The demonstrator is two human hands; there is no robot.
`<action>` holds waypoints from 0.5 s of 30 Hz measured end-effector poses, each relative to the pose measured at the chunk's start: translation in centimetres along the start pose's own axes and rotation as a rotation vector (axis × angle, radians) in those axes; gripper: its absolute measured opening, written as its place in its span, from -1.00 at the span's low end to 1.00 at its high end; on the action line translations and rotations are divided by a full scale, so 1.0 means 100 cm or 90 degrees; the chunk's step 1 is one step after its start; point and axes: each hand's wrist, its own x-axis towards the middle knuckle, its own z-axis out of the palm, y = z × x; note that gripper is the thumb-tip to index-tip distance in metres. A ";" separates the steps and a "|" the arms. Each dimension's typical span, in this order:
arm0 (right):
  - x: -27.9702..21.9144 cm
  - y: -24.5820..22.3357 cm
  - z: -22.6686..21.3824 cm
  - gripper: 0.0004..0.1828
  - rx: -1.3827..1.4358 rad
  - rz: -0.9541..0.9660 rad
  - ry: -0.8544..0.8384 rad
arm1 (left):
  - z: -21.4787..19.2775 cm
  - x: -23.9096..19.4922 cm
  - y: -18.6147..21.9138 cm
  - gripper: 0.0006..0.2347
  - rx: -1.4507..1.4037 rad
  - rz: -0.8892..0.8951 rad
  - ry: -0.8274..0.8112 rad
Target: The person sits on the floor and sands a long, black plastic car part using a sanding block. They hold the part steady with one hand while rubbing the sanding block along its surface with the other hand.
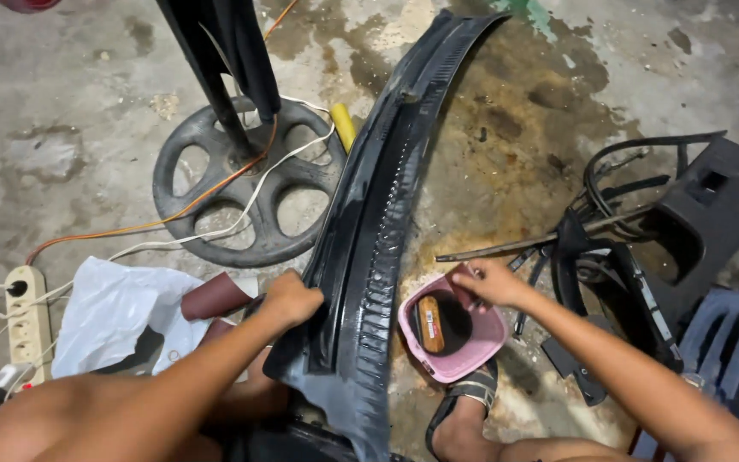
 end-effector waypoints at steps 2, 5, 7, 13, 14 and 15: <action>0.040 0.064 0.001 -0.62 -0.197 -0.037 0.002 | 0.014 0.006 -0.003 -0.37 0.001 -0.027 -0.017; 0.095 0.148 0.015 -0.60 -0.480 -0.075 0.006 | 0.045 0.035 -0.038 -0.28 -0.034 -0.055 -0.038; 0.120 0.189 0.025 -0.64 -0.566 -0.064 0.014 | 0.067 0.053 -0.057 -0.24 -0.068 -0.049 -0.051; 0.129 0.228 0.083 -0.62 -0.519 0.064 0.141 | 0.151 0.114 -0.118 -0.35 -0.092 -0.033 -0.035; 0.115 0.226 0.097 -0.58 -0.456 0.092 0.151 | 0.162 0.125 -0.127 -0.40 -0.075 -0.022 -0.037; 0.098 0.225 0.103 -0.52 -0.394 0.124 0.169 | 0.177 0.138 -0.128 -0.44 -0.061 -0.004 -0.044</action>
